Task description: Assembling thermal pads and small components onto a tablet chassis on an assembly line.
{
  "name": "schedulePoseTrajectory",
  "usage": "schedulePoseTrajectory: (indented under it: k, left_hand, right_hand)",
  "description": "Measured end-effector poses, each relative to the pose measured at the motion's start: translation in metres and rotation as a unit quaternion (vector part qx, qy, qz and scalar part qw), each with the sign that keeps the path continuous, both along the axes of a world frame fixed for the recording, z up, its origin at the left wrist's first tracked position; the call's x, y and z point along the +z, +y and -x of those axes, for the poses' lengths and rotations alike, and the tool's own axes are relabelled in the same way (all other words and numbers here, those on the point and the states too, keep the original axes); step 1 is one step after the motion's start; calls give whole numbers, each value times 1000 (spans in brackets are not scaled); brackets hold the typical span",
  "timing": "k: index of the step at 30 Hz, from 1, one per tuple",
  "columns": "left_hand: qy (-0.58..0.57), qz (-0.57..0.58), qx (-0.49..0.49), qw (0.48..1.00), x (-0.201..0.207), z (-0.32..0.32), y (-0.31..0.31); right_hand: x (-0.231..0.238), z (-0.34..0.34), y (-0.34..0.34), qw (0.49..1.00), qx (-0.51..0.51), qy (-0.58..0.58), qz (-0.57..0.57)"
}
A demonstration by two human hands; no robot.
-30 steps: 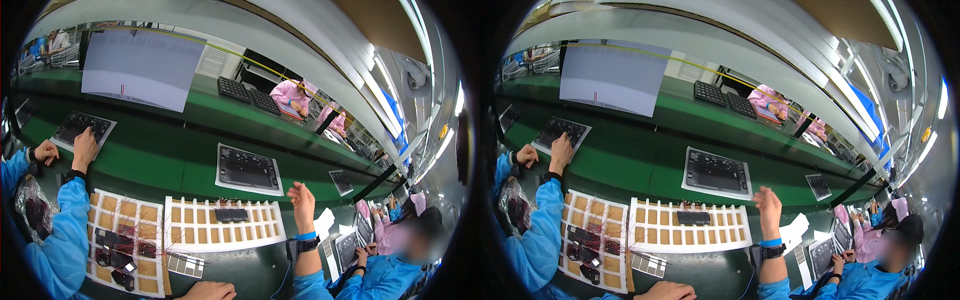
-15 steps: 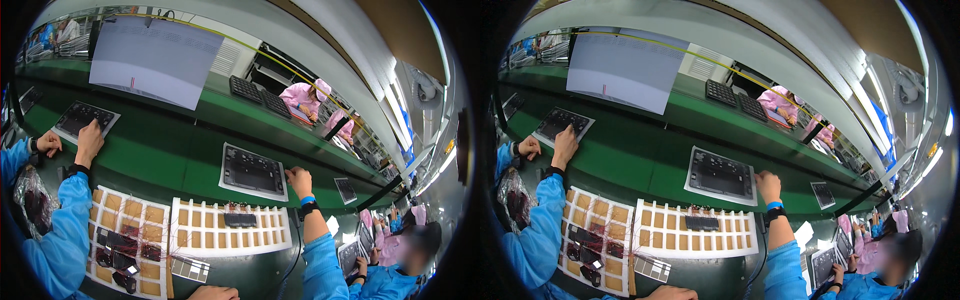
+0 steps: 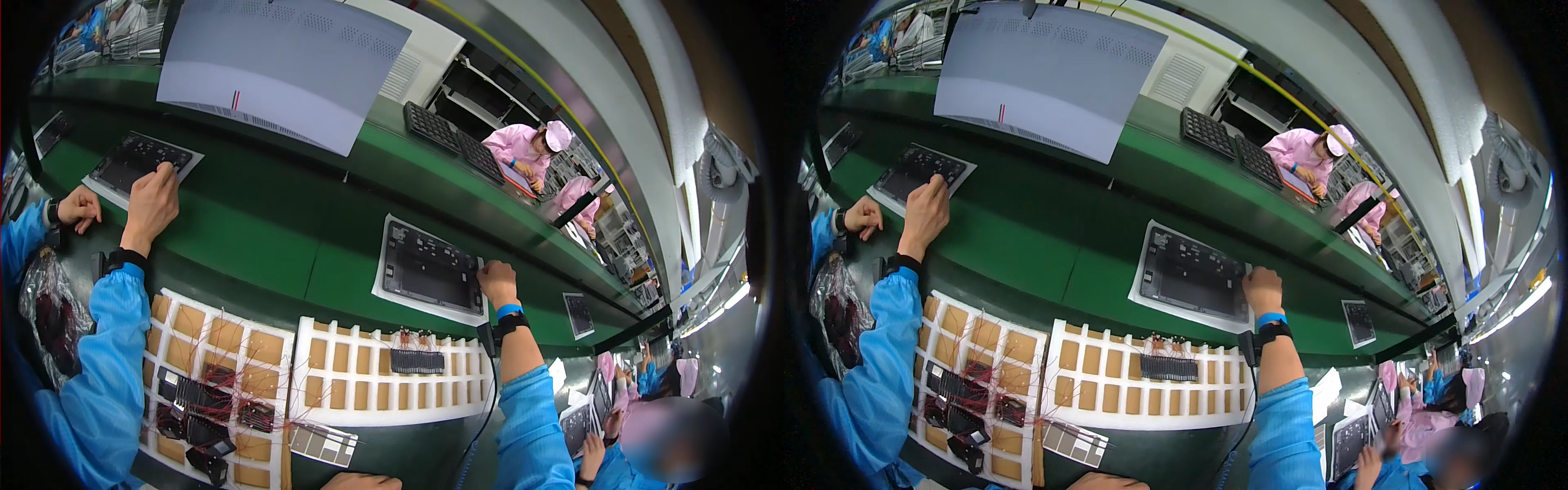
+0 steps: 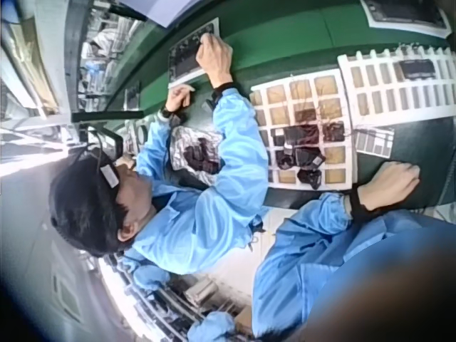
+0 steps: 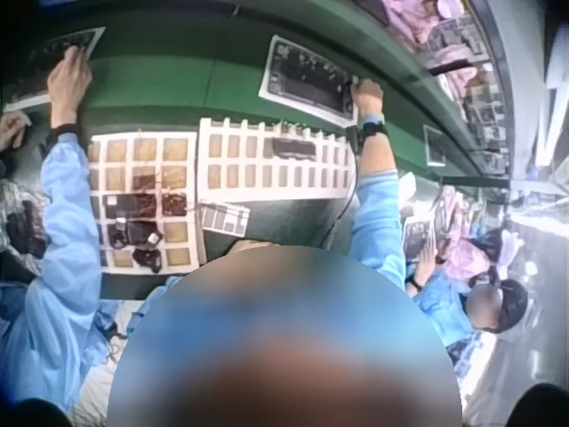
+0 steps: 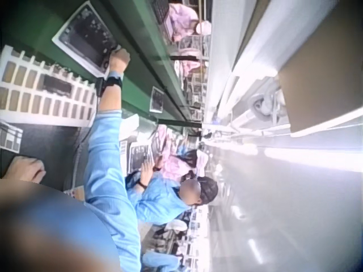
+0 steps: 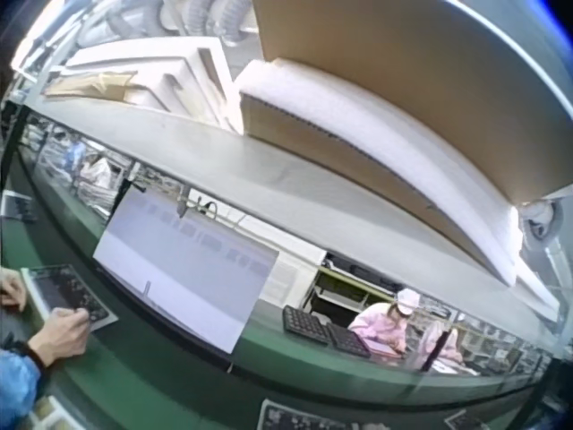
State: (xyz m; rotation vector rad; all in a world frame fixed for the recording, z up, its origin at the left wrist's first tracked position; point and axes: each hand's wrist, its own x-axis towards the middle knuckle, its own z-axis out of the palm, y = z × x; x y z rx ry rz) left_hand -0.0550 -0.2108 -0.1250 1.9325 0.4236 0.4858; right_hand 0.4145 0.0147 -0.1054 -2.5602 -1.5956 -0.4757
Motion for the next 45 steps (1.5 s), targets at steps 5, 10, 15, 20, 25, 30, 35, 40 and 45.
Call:
schedulePoseTrajectory:
  k: [5, 10, 15, 20, 25, 30, 35, 40, 45]
  left_hand:
    - [7, 0, 0, 1000, -1, 1, 1]
    - [-3, -7, -7, 1000, -4, -4, -1]
    - [5, -9, 4, 1000, -2, -1, -4]
    - [13, -8, -2, 1000, 0, -3, -1]
    - [22, 0, -7, 1000, 2, -1, 2]
    - [18, 9, -11, 1000, 0, -3, 2]
    - [25, -1, -3, 1000, 0, 0, -1]
    - [11, 0, -8, 1000, -3, -2, 1]
    - [16, 0, -6, 1000, 1, 0, -2]
  right_hand:
    - [-14, 4, 6, 999, 21, -45, -4]
    - [-9, -1, -5, 999, 43, -25, -11]
    - [0, 22, 0, 998, 41, 54, -18]
    - [2, 26, 8, 997, 44, 36, 57]
    - [4, 30, 20, 988, 31, 67, 133]
    - [11, 31, 29, 971, 5, 85, 224]
    - [29, 58, 29, 952, -31, 82, 292]
    - [17, 19, 24, 969, 6, 128, 210]
    - [19, 17, 29, 981, 70, 150, 102]
